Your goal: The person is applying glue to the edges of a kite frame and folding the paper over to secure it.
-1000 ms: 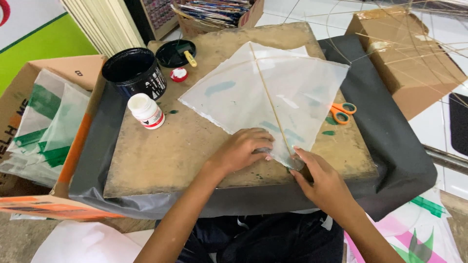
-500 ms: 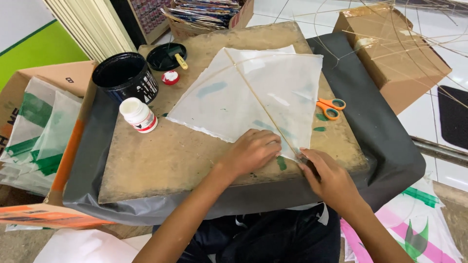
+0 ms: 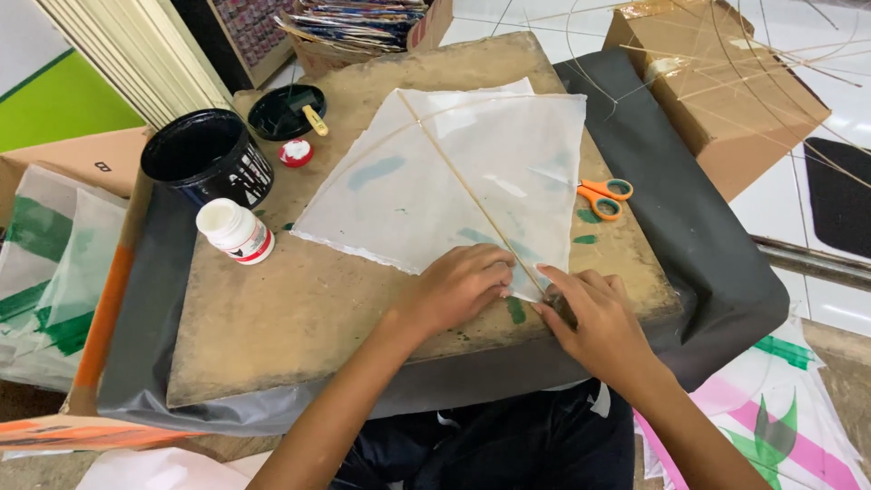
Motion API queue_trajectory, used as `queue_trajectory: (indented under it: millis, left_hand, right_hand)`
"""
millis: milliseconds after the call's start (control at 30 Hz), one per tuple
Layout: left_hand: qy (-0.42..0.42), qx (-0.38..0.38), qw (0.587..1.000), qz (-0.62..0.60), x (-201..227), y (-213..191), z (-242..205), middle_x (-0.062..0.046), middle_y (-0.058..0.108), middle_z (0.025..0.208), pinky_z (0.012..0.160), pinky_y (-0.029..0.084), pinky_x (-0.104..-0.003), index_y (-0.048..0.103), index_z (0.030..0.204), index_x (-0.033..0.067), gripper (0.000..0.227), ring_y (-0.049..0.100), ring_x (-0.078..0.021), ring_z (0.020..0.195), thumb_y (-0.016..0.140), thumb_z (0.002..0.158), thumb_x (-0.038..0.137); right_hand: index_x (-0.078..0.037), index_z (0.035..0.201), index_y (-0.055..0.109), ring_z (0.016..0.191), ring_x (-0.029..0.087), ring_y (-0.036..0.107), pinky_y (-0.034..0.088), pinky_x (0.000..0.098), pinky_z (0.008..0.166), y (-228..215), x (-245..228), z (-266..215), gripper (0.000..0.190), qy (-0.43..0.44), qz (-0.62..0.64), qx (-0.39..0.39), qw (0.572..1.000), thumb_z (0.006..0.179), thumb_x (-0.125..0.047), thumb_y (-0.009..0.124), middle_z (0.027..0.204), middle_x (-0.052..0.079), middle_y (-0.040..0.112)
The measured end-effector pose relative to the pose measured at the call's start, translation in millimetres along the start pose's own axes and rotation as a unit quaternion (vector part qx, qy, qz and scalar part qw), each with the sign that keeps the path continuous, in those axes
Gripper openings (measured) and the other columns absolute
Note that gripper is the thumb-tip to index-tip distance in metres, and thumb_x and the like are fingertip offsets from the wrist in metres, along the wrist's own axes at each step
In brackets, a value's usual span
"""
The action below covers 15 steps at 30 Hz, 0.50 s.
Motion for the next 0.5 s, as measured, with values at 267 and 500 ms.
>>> queue_trajectory:
  millis: [267,500]
  left_hand:
    - [-0.014,-0.037,0.999,-0.025,2,-15,1,-0.01,0.066,0.117,0.087,0.056,-0.043,0.061,0.097,0.0082,0.01,0.067,-0.0303,0.11,0.07,0.093,0.012]
    - [-0.037,-0.041,0.998,-0.037,8,-10,6,-0.013,0.066,0.121,0.087,0.055,-0.045,0.059,0.088,0.005,0.012,0.067,-0.032,0.108,0.065,0.096,0.01]
  right_hand:
    - [-0.016,0.132,0.063,0.082,0.016,0.068,0.04,0.0307,0.072,0,6,-2,0.048,0.032,-0.008,-0.008,0.999,0.086,-0.018,0.077,0.078,-0.002,0.073]
    - [-0.015,0.131,0.063,0.082,0.02,0.069,0.038,0.0335,0.073,-18,9,4,0.048,0.069,-0.011,-0.068,0.995,0.085,-0.015,0.076,0.079,0.0,0.074]
Point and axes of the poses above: each hand's wrist, its own z-axis towards the middle knuckle, its own y-axis out of the palm, x = y × z, the point moved 2 cm from there along z, towards the middle knuckle
